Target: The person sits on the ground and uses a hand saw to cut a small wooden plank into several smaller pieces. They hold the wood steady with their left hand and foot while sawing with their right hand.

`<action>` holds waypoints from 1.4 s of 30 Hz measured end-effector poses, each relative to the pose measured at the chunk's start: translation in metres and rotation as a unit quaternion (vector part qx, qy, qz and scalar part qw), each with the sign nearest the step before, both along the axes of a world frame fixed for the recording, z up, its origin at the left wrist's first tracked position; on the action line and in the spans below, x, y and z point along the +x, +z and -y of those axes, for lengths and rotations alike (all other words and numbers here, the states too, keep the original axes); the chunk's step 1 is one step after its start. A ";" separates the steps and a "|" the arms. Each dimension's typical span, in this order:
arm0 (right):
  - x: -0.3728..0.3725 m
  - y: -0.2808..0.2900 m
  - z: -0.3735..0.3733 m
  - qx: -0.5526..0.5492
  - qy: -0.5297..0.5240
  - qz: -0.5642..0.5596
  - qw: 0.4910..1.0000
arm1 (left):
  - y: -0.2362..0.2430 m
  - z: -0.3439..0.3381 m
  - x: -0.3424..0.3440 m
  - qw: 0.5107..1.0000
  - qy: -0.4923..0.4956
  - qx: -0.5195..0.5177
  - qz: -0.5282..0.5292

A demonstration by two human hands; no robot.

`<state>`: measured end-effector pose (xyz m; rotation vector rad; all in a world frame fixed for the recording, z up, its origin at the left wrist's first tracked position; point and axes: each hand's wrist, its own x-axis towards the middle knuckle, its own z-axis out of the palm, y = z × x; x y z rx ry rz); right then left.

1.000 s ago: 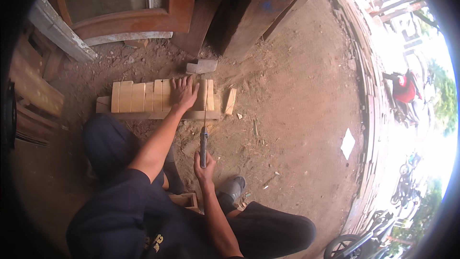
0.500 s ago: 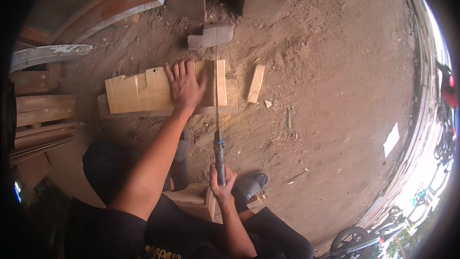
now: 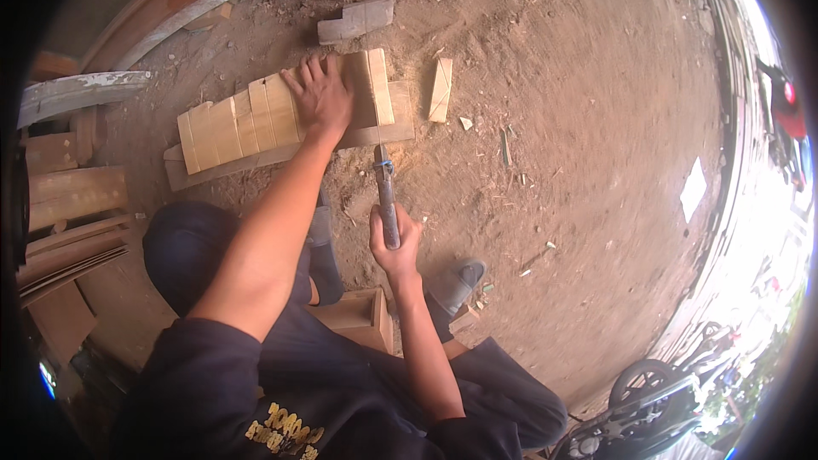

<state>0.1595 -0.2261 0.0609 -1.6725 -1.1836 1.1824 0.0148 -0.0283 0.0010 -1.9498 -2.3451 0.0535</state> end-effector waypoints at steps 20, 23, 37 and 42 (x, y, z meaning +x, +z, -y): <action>0.016 0.021 0.051 -0.050 0.012 -0.007 0.999 | -0.001 0.007 -0.004 0.997 -0.005 0.010 0.072; 0.025 0.022 0.066 -0.043 0.025 0.000 0.999 | -0.001 0.007 -0.007 0.996 -0.002 0.021 0.082; 0.032 0.035 0.070 -0.077 0.043 0.019 0.996 | 0.012 0.005 -0.006 0.996 0.003 -0.053 0.067; 0.019 0.042 0.073 -0.105 0.029 0.023 0.994 | 0.015 0.004 -0.002 0.996 -0.002 -0.057 0.069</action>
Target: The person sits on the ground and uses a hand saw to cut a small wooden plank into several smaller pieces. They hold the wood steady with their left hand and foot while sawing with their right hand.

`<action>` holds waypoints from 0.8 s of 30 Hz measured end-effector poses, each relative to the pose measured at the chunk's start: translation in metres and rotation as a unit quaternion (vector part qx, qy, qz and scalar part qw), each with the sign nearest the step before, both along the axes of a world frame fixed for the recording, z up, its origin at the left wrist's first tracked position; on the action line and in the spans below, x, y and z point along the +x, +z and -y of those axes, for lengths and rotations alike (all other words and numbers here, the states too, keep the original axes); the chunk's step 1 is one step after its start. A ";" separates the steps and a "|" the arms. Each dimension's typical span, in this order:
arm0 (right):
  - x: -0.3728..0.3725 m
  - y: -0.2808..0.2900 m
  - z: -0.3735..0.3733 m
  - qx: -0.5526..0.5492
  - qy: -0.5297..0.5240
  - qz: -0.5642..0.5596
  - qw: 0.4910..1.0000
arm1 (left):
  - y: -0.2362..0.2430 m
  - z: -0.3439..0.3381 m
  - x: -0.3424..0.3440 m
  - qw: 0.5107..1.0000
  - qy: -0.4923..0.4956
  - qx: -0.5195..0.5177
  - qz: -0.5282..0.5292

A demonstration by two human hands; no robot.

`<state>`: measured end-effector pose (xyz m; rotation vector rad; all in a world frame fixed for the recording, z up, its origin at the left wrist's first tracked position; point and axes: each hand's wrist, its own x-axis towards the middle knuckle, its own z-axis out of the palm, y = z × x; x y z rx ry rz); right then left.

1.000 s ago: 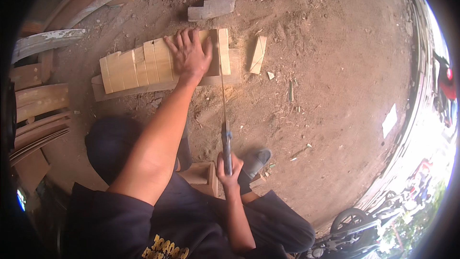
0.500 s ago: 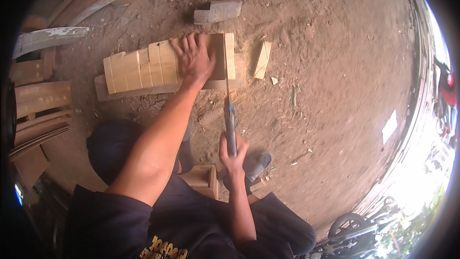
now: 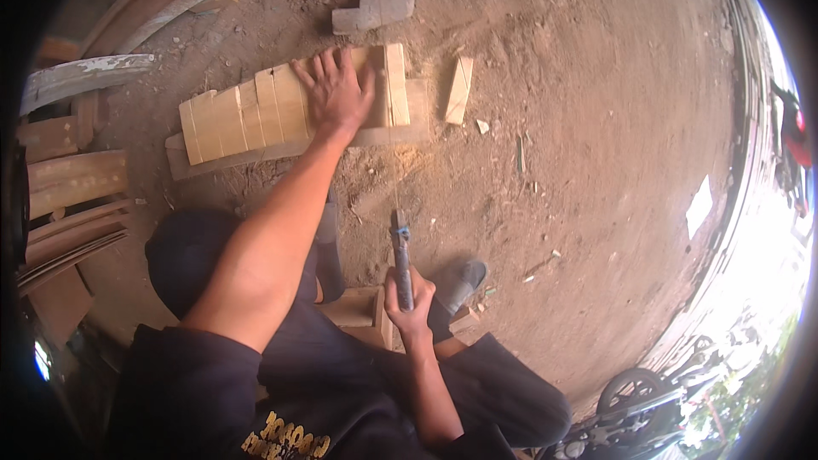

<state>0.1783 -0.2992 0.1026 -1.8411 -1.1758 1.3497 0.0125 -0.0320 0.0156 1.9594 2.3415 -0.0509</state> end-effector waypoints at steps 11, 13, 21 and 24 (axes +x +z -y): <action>-0.020 -0.032 -0.102 0.055 -0.021 -0.038 0.998 | -0.012 0.004 -0.002 0.999 -0.022 0.011 -0.035; -0.021 -0.029 -0.077 0.105 -0.001 -0.013 0.994 | -0.014 0.004 -0.004 1.000 -0.015 0.001 -0.027; 0.002 -0.025 -0.044 0.063 -0.004 -0.032 0.997 | -0.010 0.004 -0.003 0.999 -0.005 0.030 -0.012; -0.024 -0.034 -0.085 0.061 -0.040 -0.058 0.996 | 0.002 0.002 0.001 0.999 -0.022 -0.013 -0.035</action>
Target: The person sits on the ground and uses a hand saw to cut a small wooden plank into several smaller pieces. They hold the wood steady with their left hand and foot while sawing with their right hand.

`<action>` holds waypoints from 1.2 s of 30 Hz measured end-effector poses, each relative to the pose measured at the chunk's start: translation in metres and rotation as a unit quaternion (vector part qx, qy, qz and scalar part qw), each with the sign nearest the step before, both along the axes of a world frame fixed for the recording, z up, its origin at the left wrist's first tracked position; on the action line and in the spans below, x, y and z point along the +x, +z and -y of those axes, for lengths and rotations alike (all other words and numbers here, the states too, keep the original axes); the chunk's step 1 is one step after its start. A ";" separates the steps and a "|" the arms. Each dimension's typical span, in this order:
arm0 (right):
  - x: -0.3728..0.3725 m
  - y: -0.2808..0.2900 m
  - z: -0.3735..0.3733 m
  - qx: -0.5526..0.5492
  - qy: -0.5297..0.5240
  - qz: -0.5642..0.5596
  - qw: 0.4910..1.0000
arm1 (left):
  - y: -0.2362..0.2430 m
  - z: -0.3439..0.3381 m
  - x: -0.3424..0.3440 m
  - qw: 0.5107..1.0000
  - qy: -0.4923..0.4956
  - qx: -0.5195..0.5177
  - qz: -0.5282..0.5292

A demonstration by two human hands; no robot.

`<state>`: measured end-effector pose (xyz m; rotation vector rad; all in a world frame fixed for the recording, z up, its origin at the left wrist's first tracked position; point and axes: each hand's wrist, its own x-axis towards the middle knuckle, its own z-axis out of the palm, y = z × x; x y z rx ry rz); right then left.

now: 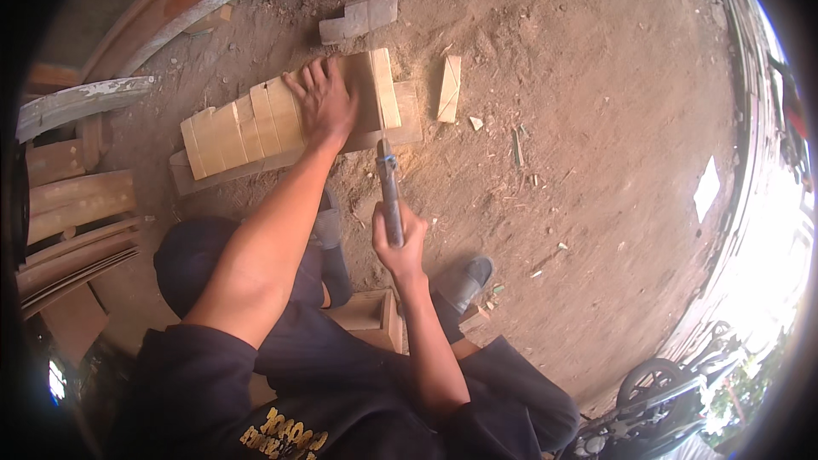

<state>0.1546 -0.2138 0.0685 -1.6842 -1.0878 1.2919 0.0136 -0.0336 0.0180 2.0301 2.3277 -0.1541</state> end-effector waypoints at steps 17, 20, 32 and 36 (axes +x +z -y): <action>0.028 0.022 0.099 0.000 0.025 0.043 0.999 | -0.012 0.003 -0.004 0.997 0.021 0.054 0.042; 0.031 0.036 0.091 -0.033 0.020 0.030 0.999 | -0.009 0.006 -0.005 0.998 0.022 0.045 0.042; 0.021 0.033 0.110 -0.007 0.006 0.041 0.999 | -0.015 0.002 -0.005 0.996 0.021 0.078 0.041; 0.023 0.014 0.093 -0.028 -0.008 0.030 0.999 | -0.015 0.002 -0.007 0.995 0.013 0.083 0.044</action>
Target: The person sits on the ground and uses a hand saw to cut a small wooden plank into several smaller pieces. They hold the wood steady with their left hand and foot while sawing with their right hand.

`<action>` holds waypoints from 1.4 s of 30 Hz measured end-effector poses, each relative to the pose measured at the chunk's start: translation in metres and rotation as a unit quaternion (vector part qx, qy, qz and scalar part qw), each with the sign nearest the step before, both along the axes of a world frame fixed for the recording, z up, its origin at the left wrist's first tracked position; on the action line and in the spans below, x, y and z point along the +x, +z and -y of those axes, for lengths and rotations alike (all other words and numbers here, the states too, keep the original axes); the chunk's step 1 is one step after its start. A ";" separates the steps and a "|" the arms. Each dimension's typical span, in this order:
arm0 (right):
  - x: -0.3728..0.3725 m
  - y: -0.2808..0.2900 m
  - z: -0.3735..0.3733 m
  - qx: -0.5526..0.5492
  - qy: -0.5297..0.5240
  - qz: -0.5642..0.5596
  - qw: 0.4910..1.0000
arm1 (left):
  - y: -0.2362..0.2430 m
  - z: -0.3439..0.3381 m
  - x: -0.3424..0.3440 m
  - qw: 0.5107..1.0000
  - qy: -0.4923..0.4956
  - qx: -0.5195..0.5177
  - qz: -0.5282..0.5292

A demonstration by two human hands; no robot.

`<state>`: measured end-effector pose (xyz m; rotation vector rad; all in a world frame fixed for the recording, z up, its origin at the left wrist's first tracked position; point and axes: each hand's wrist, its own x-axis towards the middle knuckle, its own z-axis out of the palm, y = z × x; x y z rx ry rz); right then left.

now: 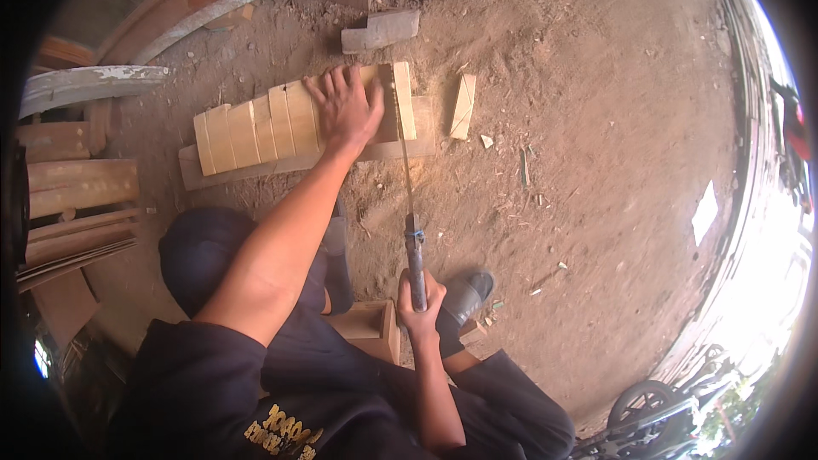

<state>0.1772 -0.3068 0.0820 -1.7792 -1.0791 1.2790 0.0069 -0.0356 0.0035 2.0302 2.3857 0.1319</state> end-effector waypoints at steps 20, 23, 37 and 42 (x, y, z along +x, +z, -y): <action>-0.030 0.003 0.002 0.037 -0.010 0.071 0.997 | -0.015 -0.113 -0.142 0.955 -0.237 -0.177 0.033; -0.032 -0.005 0.005 0.052 -0.019 0.075 0.996 | 0.006 -0.104 -0.193 0.955 -0.248 -0.159 -0.026; -0.032 -0.018 0.008 0.098 -0.020 0.096 0.990 | 0.090 0.002 -0.101 0.910 -0.244 -0.335 -0.017; -0.023 -0.022 0.007 0.102 -0.011 0.061 0.993 | 0.056 0.013 -0.033 0.938 -0.216 -0.270 -0.008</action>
